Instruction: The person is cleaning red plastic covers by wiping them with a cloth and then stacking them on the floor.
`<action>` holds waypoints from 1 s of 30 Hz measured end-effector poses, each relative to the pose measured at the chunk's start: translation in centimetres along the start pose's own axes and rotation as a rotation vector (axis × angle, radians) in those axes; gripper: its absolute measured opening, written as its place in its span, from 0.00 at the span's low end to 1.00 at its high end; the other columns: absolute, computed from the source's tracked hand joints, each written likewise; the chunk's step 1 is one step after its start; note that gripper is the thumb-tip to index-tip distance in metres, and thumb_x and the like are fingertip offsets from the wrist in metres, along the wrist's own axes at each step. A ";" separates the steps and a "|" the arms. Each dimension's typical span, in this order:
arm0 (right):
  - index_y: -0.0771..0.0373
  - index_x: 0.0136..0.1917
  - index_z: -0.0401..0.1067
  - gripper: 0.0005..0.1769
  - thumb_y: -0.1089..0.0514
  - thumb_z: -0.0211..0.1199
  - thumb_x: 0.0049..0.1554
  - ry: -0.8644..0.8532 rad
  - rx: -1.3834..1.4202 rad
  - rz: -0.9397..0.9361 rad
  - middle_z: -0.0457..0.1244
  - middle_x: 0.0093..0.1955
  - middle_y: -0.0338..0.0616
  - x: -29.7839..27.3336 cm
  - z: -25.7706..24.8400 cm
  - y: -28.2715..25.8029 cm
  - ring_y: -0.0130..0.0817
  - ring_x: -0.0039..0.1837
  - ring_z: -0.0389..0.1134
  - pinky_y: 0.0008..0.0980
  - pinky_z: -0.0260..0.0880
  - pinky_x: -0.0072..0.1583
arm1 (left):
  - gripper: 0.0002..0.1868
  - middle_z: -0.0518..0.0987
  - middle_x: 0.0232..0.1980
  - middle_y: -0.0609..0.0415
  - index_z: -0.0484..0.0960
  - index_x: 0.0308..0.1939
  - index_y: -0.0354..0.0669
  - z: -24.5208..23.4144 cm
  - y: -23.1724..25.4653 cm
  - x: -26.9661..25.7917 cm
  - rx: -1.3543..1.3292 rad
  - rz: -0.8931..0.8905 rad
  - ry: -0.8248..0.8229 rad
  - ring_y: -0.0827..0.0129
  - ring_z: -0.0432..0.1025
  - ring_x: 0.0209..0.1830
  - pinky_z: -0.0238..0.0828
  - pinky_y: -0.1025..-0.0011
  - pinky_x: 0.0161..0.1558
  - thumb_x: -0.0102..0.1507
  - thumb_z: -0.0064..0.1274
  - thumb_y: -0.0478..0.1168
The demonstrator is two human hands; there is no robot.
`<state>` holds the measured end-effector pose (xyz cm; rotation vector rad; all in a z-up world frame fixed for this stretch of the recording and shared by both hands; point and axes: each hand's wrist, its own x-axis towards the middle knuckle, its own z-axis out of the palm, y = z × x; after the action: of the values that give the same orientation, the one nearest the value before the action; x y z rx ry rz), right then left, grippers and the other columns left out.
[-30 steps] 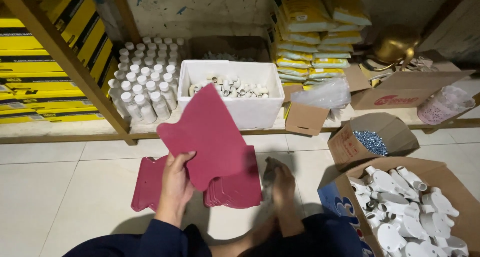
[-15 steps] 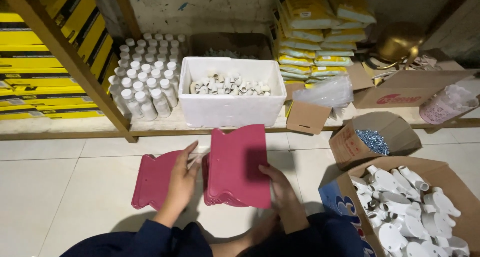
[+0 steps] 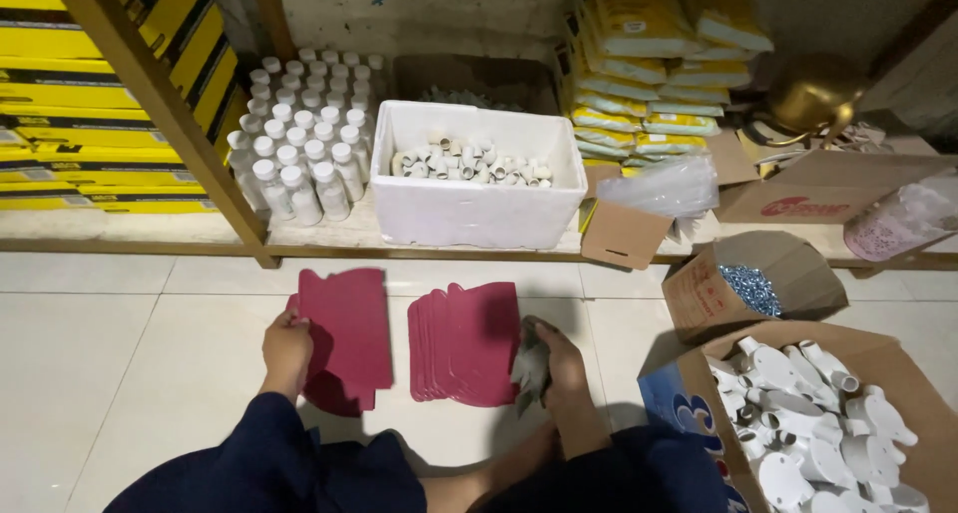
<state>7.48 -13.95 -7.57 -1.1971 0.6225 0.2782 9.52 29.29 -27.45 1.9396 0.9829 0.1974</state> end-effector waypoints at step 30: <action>0.65 0.77 0.61 0.37 0.49 0.66 0.61 0.024 -0.061 0.015 0.58 0.75 0.67 -1.9 1.9 -0.9 0.63 0.77 0.57 0.59 0.58 0.74 | 0.08 0.80 0.37 0.52 0.86 0.40 0.52 4.9 12.0 -16.7 0.564 0.631 0.230 0.54 0.78 0.41 0.69 0.59 0.41 0.62 0.54 0.45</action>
<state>6.98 -12.31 -5.29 -1.2558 0.6480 0.2978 7.45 11.27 -16.67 2.7634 0.5626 0.5574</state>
